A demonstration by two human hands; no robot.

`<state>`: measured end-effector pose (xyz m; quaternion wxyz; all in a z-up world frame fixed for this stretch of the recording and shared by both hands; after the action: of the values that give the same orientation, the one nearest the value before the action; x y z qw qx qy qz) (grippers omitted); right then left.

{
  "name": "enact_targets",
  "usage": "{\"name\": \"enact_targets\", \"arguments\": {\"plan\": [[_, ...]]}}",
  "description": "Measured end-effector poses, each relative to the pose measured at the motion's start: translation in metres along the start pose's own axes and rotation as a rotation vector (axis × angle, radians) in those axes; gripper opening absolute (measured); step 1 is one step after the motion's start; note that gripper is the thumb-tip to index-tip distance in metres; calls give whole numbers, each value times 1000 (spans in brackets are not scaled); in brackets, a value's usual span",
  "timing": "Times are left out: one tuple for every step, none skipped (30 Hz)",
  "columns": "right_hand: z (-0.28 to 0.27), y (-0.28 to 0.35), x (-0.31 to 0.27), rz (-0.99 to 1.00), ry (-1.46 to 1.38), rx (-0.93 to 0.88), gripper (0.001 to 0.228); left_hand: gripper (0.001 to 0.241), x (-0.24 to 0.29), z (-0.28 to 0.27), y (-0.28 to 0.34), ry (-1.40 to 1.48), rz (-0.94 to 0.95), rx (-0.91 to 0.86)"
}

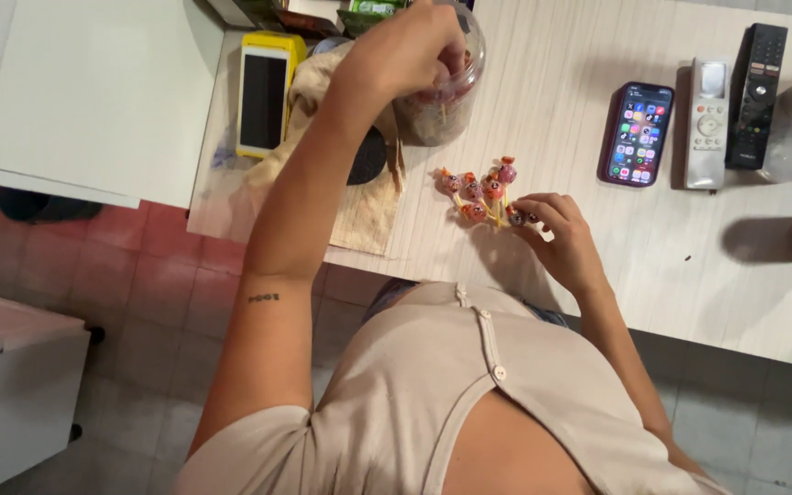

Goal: Sorting lollipops and packing small merchandise boxes into a larger container on a counter.

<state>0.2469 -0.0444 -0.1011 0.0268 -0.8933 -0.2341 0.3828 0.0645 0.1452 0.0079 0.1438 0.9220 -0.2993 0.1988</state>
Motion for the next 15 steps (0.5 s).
{"name": "enact_targets", "arguments": {"plan": [[-2, -2, -2, 3, 0, -1, 32, 22, 1, -1, 0, 2, 1, -2], [-4, -4, -6, -14, -30, 12, 32, 17, -3, -2, 1, 17, -54, -7], [-7, -7, -9, -32, -60, 25, 33, 16, -7, -3, 1, 32, -111, -11], [-7, -9, -11, -32, -60, 23, 33, 16, -9, -2, -2, 34, -111, -12], [-6, -11, -13, -37, -61, 15, 32, 17, -13, 3, -5, -29, -141, -72], [-5, -13, -15, -43, -63, 6, 31, 31, -18, 8, -7, -91, -170, -132], [-4, -13, -15, -46, -63, 2, 31, 31, -12, 9, -8, -88, -174, -130], [-3, -13, -16, -66, -62, -1, 31, 27, -5, 9, -10, -183, -164, -124], [-1, -14, -18, -87, -61, -2, 31, 33, 3, 8, -12, -281, -153, -118], [-1, -16, -20, -90, -62, -5, 31, 33, -10, 12, -18, -280, -158, -115], [-3, -16, -23, -105, -69, -2, 30, 30, -17, 17, -25, -224, -114, -77], [-5, -16, -27, -119, -76, 2, 29, 27, -24, 21, -31, -168, -70, -39], [-7, -17, -28, -124, -72, 0, 29, 27, -12, 17, -19, -168, -72, -32], [-11, -18, -25, -75, -119, 26, 30, 20, 3, -5, -5, -212, -60, 161], [-15, -21, -20, -25, -166, 60, 31, 19, 21, -27, 11, -261, -40, 355]]}}
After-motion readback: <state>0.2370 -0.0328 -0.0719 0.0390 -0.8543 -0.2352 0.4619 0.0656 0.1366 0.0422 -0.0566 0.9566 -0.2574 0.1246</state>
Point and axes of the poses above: each hand's wrist, its own y-axis away from the middle knuckle, its own z-axis out of the palm, x = y × z, the point moved 9 cm from there along -y, towards the middle knuckle, and after that the axes turned 3 degrees about -x, right-handed, at the moved point
